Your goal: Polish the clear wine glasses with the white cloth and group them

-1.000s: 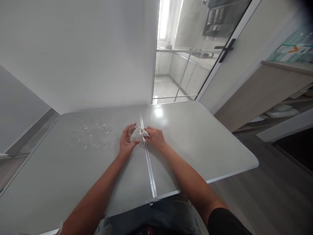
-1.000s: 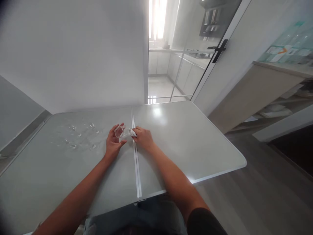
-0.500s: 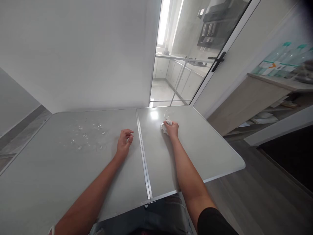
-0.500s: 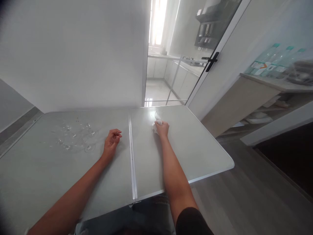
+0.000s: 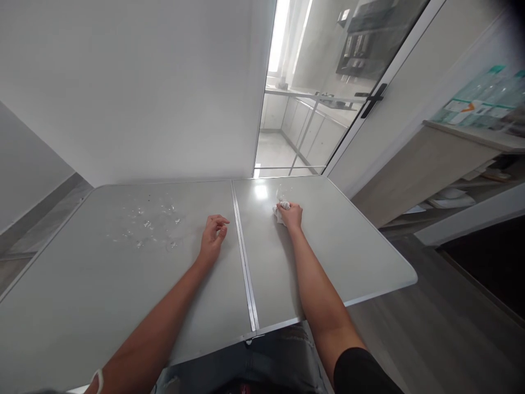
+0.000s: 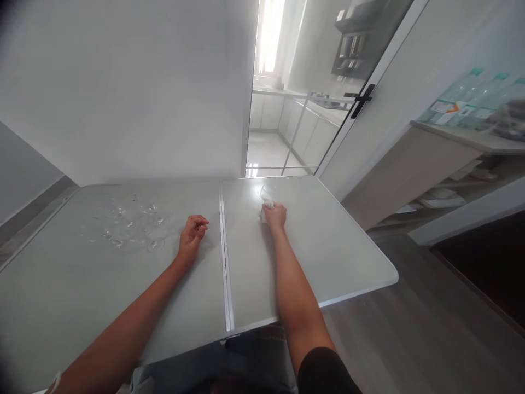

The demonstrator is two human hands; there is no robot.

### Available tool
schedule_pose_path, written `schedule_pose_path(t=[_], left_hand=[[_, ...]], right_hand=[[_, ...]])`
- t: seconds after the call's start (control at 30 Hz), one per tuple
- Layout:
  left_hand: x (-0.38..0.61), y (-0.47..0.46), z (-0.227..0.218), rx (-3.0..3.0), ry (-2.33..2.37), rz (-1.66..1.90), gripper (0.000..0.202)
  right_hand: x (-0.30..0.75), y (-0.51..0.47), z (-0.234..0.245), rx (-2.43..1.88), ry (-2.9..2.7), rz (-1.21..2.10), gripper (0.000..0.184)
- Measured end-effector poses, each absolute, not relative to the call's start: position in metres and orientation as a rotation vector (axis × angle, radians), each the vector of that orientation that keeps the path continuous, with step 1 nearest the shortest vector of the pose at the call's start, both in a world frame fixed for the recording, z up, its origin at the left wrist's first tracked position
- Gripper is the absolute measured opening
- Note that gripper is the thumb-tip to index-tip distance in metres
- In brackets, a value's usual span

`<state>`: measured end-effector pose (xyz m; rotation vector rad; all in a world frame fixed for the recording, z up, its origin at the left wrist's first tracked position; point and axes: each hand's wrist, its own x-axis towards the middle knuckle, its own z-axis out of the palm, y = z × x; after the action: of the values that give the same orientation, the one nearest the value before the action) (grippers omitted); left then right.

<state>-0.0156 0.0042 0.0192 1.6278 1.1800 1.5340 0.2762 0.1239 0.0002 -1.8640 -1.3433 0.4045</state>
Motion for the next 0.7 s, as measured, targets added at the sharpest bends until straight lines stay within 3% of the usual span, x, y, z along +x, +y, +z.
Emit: schedule_pose_path(t=[0.33, 0.47, 0.57, 0.7], left_hand=[[-0.016, 0.010, 0.009, 1.616, 1.188, 1.569, 0.032], [-0.013, 0.008, 0.007, 1.603, 1.170, 1.573, 0.038], [-0.012, 0.010, 0.004, 1.566, 1.163, 1.536, 0.041], [-0.013, 0.012, 0.000, 1.494, 1.202, 1.504, 0.043]], right_hand=[[0.292, 0.103, 0.033, -2.053, -1.523, 0.541, 0.028], [0.308, 0.088, 0.043, -2.160, -1.726, 0.786, 0.031], [0.297, 0.079, 0.056, -1.691, -2.110, 1.156, 0.037], [0.227, 0.048, 0.095, -0.932, -2.271, 1.068, 0.029]])
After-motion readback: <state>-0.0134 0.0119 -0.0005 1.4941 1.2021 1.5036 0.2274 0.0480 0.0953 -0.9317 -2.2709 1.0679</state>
